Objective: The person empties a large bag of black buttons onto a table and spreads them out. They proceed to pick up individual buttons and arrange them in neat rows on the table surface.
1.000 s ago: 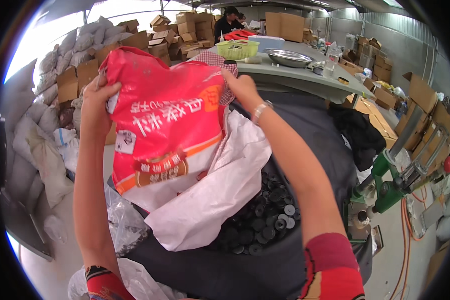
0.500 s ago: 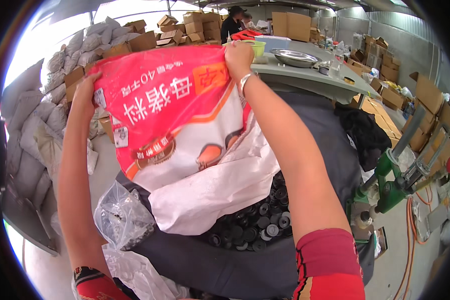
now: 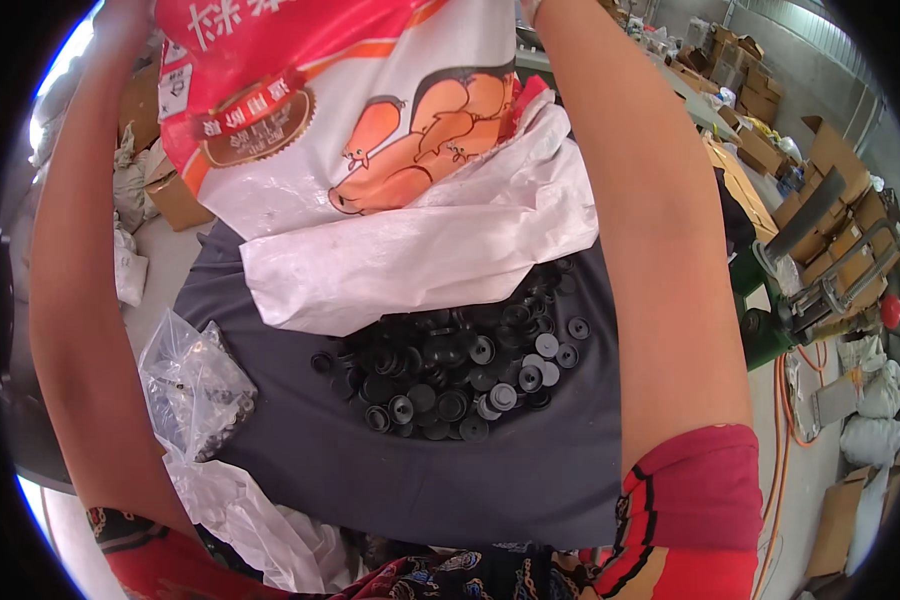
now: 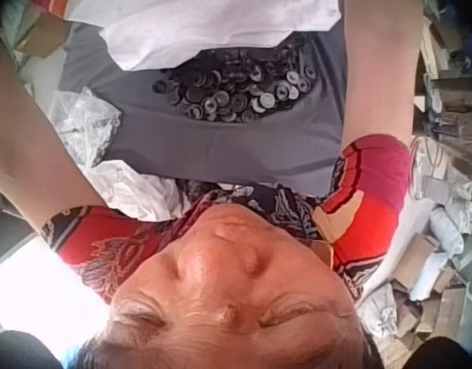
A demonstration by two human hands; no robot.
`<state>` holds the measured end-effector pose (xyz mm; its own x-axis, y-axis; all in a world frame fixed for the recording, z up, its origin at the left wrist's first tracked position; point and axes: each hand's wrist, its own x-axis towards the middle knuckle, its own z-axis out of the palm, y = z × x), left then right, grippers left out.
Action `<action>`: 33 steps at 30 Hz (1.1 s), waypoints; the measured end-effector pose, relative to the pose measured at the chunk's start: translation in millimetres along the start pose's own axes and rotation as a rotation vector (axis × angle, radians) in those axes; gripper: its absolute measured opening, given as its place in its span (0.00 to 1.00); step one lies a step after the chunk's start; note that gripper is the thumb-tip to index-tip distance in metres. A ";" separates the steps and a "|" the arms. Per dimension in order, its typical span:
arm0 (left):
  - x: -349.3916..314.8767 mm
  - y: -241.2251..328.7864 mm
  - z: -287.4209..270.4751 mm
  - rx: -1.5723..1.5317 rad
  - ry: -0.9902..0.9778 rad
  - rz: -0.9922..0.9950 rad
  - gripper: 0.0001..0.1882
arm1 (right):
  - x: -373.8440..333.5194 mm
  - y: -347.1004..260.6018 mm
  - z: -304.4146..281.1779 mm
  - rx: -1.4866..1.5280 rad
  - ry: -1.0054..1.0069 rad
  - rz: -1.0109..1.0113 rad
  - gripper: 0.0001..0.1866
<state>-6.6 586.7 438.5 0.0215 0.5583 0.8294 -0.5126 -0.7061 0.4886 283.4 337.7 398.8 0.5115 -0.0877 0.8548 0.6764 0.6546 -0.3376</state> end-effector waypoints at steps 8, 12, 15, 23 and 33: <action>-135.8 -28.1 -23.1 -0.158 -0.313 -0.269 0.23 | -35.4 2.0 -53.8 0.123 0.066 0.069 0.11; -184.1 -47.6 -47.5 -0.167 -0.375 -0.687 0.17 | -67.6 -46.4 -38.4 0.125 0.008 0.196 0.11; -200.3 -54.0 -42.2 -0.385 -0.237 -0.598 0.14 | -83.9 -56.3 -66.4 0.017 0.051 0.316 0.23; -201.1 -32.4 -43.6 -0.320 -0.319 -0.528 0.14 | -172.9 14.0 -86.4 -0.470 -0.632 0.885 0.25; -113.8 -38.6 -8.5 -0.014 -0.239 -0.254 0.16 | -120.5 45.5 -55.3 -0.939 -0.236 0.208 0.11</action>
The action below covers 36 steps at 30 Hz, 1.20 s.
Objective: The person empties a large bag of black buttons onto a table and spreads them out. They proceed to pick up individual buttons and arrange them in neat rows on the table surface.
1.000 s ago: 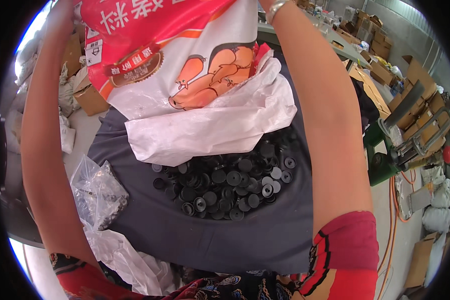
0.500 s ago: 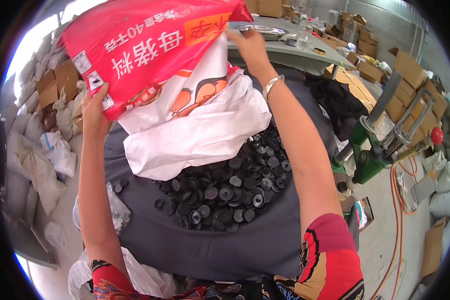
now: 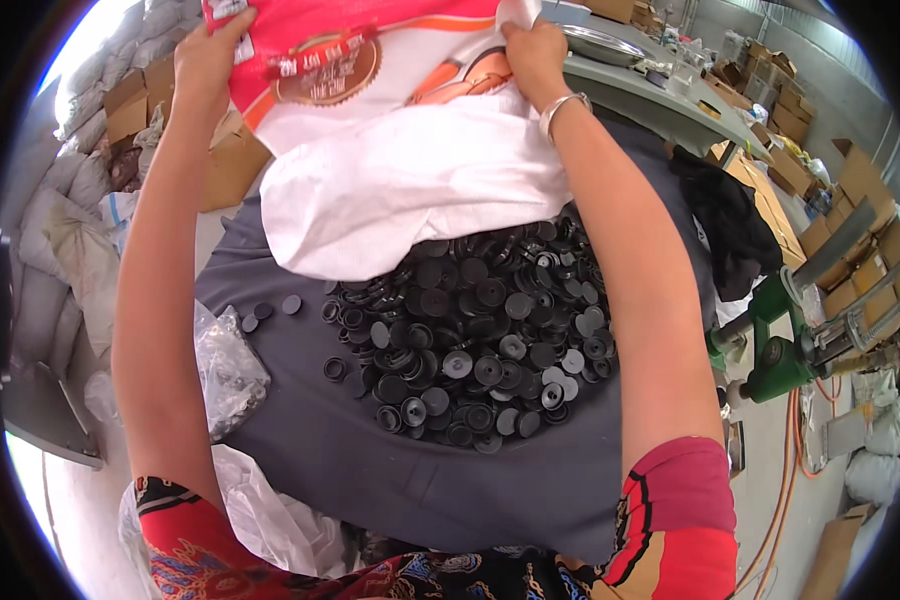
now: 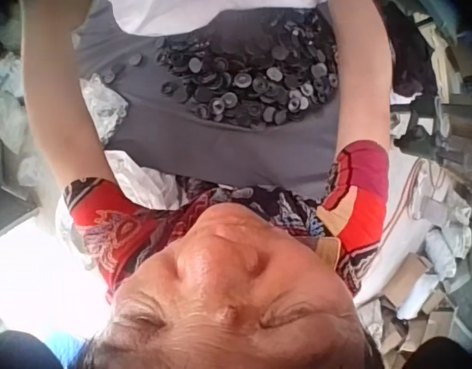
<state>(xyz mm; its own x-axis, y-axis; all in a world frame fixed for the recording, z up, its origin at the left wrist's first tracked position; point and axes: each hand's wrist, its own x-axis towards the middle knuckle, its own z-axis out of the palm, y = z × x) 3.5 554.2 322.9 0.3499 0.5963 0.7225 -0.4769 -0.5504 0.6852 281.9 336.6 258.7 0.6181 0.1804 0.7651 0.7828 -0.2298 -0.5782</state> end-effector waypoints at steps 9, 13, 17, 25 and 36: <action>27.6 50.9 30.5 -0.010 0.048 0.092 0.16 | 29.1 -26.2 -26.5 0.581 0.247 -0.178 0.13; 11.6 40.4 36.6 -0.106 -0.046 0.178 0.16 | 15.0 -19.0 -32.8 0.585 0.282 -0.170 0.14; 17.4 49.1 39.4 -0.123 -0.024 0.165 0.18 | 21.9 -21.8 -36.8 0.786 0.309 -0.292 0.12; 61.7 67.3 25.7 -0.509 -0.220 0.000 0.16 | 29.5 -51.9 -56.6 0.681 0.240 -0.026 0.09; -11.6 115.9 63.6 -0.293 -0.065 0.161 0.14 | 84.5 -31.8 -73.8 0.129 0.567 -0.297 0.17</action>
<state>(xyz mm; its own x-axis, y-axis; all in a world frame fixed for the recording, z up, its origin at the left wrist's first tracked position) -4.6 446.3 399.8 0.2972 0.4720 0.8300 -0.7384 -0.4376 0.5132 304.0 288.6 362.7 0.2681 -0.3218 0.9080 0.9387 -0.1249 -0.3214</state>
